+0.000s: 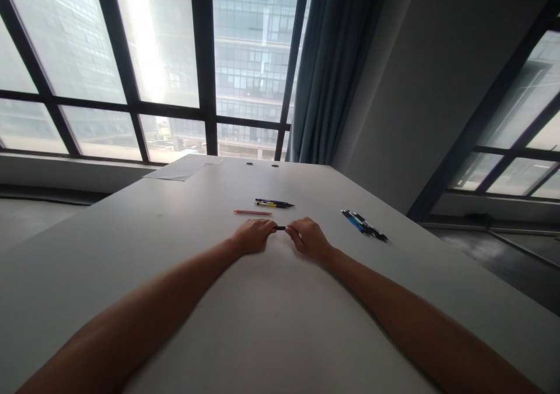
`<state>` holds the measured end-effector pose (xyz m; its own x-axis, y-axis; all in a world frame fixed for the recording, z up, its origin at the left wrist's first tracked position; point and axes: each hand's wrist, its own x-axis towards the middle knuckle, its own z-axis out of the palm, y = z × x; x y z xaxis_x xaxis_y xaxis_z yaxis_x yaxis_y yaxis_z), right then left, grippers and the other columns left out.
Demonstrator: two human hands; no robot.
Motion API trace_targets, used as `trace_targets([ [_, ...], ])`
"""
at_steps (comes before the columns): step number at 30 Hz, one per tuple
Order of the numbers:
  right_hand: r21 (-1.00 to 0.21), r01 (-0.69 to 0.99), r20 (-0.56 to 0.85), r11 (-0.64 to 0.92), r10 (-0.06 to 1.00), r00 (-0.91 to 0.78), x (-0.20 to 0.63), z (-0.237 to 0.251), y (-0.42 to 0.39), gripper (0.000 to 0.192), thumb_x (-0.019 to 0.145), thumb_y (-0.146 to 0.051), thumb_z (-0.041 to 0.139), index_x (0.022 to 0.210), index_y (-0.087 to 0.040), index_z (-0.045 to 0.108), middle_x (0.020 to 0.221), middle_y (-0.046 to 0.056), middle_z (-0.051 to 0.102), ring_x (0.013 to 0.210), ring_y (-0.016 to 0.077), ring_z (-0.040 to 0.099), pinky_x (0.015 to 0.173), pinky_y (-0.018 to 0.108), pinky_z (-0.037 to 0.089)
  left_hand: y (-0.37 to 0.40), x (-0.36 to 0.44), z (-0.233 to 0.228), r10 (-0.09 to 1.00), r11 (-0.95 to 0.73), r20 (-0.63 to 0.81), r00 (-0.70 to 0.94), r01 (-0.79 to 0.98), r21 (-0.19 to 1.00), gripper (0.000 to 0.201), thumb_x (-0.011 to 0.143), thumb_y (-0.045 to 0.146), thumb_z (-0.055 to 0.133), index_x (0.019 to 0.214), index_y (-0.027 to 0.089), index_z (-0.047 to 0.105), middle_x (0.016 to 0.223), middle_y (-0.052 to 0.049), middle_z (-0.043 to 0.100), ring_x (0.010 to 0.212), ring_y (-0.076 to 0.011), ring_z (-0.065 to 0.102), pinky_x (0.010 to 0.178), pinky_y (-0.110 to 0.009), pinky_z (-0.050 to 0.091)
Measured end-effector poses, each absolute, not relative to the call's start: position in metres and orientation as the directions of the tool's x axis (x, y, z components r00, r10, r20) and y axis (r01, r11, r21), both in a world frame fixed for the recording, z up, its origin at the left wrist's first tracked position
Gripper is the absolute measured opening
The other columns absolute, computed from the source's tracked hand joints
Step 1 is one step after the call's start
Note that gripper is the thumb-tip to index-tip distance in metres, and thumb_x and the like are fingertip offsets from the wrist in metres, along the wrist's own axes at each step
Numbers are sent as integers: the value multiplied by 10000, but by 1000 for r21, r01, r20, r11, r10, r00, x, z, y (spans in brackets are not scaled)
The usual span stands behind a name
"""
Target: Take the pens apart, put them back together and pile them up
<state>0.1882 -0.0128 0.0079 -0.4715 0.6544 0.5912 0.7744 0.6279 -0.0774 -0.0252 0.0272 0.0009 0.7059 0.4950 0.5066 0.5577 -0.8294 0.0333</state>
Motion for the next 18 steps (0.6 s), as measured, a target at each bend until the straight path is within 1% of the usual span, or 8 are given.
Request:
trace_targets([
  [2,-69,783,575,618,666,-474,187,7,-13,415,996,-381,323,742,-185,587,634,33,609,610,155,535,708,301,349,27,-25,1,488,-835,503,713,549,32,217,932,246,433,1030,187,617,913,-90,698,826,-207,667,695,-293,509],
  [5,-133,800,635,586,670,-385,186,6,-12,346,981,-424,380,856,-186,596,680,26,628,631,157,542,726,300,361,27,-25,1,493,-830,510,705,556,34,220,937,249,427,1038,183,610,916,-88,703,809,-206,669,683,-291,507],
  [7,-166,801,676,575,658,-332,185,7,-12,338,966,-452,413,857,-188,593,705,30,630,657,163,544,727,302,369,27,-25,1,502,-823,519,691,567,41,222,942,253,420,1033,180,609,915,-89,706,798,-206,671,677,-291,507],
  [9,-162,788,682,594,644,-345,186,7,-12,348,957,-465,428,822,-190,595,725,42,629,690,172,551,724,305,376,27,-24,1,508,-819,525,683,571,51,220,942,252,421,1027,180,611,915,-92,707,801,-210,672,679,-297,510],
  [12,-149,768,658,623,642,-393,187,8,-13,324,927,-477,485,880,-185,618,779,60,649,742,188,569,741,319,385,27,-24,1,516,-816,523,678,575,60,222,942,247,419,1027,180,613,917,-95,707,813,-215,674,688,-304,514],
  [14,-154,787,632,597,672,-386,186,9,-13,352,943,-476,448,849,-189,629,749,58,648,733,190,568,750,328,381,27,-24,1,521,-813,519,677,580,59,225,942,252,417,1026,183,614,917,-93,707,815,-213,674,690,-302,513],
  [16,-170,807,611,566,703,-364,185,9,-14,421,981,-460,350,819,-193,631,713,50,640,716,184,567,763,334,373,27,-24,2,518,-816,514,684,576,56,218,939,254,424,1020,185,615,914,-90,706,816,-211,673,693,-299,513],
  [18,-193,805,616,561,708,-346,184,9,-14,404,976,-483,356,914,-190,627,767,49,656,727,178,576,783,337,372,27,-24,2,517,-818,514,684,573,60,211,938,246,426,1011,181,612,906,-90,704,814,-208,671,696,-299,512],
])
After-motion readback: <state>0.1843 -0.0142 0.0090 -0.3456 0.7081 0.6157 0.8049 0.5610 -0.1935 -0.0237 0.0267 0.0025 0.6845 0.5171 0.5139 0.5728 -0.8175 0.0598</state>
